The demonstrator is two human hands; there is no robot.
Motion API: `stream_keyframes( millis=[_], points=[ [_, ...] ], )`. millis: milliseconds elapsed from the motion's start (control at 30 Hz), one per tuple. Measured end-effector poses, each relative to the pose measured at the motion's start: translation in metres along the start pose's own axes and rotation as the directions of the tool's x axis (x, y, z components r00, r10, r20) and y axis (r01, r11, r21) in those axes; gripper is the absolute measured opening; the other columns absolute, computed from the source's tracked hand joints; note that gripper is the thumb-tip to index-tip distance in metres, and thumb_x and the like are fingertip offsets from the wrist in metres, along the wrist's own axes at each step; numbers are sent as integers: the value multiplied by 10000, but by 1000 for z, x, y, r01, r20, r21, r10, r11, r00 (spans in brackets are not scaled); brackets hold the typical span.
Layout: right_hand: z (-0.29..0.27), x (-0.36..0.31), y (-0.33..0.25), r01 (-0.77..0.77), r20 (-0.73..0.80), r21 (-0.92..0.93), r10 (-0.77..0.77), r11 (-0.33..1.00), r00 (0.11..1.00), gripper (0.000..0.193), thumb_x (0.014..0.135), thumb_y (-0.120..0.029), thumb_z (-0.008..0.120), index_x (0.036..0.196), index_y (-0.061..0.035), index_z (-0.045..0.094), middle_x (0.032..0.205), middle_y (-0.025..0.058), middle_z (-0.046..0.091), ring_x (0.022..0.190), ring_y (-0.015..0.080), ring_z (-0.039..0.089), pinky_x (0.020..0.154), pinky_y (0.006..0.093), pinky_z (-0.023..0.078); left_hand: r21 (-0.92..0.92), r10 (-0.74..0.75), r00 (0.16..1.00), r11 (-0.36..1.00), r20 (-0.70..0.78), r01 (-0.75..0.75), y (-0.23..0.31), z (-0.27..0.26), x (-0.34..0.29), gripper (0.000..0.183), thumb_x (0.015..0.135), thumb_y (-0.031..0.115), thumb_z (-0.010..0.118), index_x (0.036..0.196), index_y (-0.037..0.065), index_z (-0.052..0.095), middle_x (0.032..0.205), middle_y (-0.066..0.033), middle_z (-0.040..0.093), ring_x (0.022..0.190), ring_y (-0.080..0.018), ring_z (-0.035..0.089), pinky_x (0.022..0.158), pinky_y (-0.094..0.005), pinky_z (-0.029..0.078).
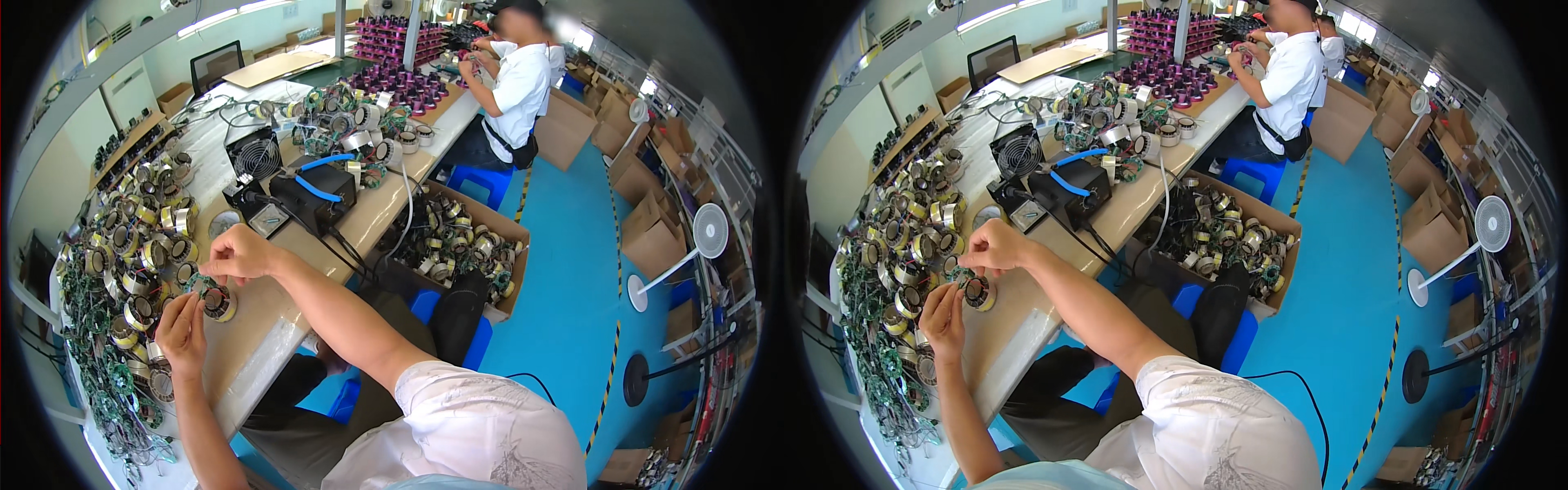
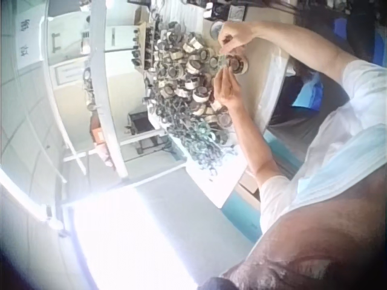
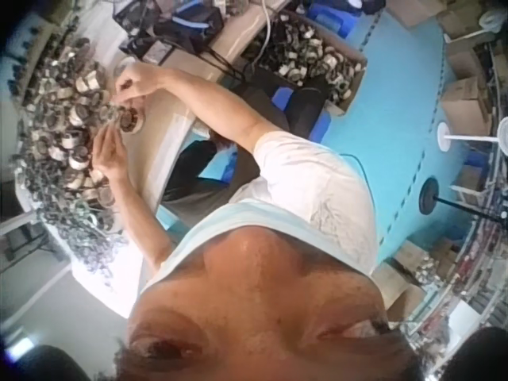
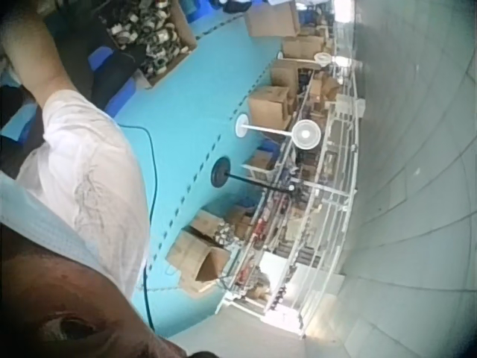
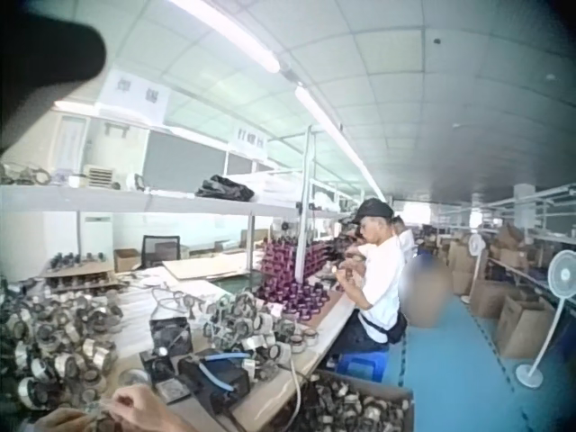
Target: Soldering wires onto small circular printed circuit boards at a manufacturing workbench.
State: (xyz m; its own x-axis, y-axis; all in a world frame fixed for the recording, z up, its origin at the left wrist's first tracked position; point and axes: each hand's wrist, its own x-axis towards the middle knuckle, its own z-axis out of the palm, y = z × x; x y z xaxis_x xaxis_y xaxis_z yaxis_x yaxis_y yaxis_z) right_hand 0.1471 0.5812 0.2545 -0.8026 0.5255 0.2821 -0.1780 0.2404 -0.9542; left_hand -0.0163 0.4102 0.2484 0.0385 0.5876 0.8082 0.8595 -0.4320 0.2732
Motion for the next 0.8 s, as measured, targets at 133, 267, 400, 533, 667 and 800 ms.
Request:
stream_keyframes(
  millis=[133, 267, 400, 533, 667, 800],
  points=[
    [12, 5, 3, 55, -123, 147, -36, 988, 992, 286, 900, -250, 757, 873, 31, 712, 736, 81, 714, 451, 122, 613, 362, 255, 429, -16, -20, 1000, 1000, -11, 20, 1, -1, -1, 162, 840, -70, 740, 1001, -66, 735, 970, -163, 710, 828, -256, 691, 750, -320, 551],
    [17, 8, 8, -49, 25, 151, 46, 987, 999, 300, 899, -248, 760, 1014, 26, 720, 774, 73, 711, 481, 113, 633, 389, 235, 465, -31, -11, 1000, 999, -10, 10, -1, 0, 0, 165, 836, -76, 736, 1001, -63, 736, 970, -165, 711, 824, -259, 690, 751, -321, 550],
    [19, 7, 4, -30, 34, 187, 24, 982, 999, 276, 898, -207, 754, 996, 50, 730, 725, 78, 705, 492, 121, 645, 397, 236, 481, -42, 14, 1000, 999, -23, -15, -1, -2, 1, 169, 829, -81, 738, 997, -58, 737, 968, -161, 711, 820, -257, 690, 744, -320, 548],
    [16, 8, 8, -9, 3, 233, 9, 973, 1000, 254, 891, -170, 751, 1010, 54, 742, 783, 91, 737, 516, 114, 653, 402, 231, 492, -24, 12, 1000, 1000, 14, -12, 4, 0, 8, 185, 835, -73, 738, 1019, -53, 736, 1003, -162, 711, 871, -247, 692, 794, -309, 542],
    [37, 12, -2, -108, -18, 189, 114, 976, 993, 267, 872, -214, 777, 1042, -9, 769, 770, 69, 739, 525, 84, 632, 438, 226, 486, 85, 1, 1000, 996, 19, -2, 2, -20, 1, 267, 805, -24, 793, 1069, -19, 749, 1094, -167, 702, 866, -250, 702, 723, -319, 567],
    [6, 1, 3, 16, -79, 112, -7, 994, 997, 273, 899, -213, 761, 1054, 12, 761, 792, 67, 746, 501, 63, 592, 423, 211, 437, -21, -5, 998, 1000, -61, 3, 6, -1, 23, 316, 818, 31, 804, 1119, -6, 716, 1121, -158, 674, 788, -215, 675, 615, -300, 543]
  ],
)
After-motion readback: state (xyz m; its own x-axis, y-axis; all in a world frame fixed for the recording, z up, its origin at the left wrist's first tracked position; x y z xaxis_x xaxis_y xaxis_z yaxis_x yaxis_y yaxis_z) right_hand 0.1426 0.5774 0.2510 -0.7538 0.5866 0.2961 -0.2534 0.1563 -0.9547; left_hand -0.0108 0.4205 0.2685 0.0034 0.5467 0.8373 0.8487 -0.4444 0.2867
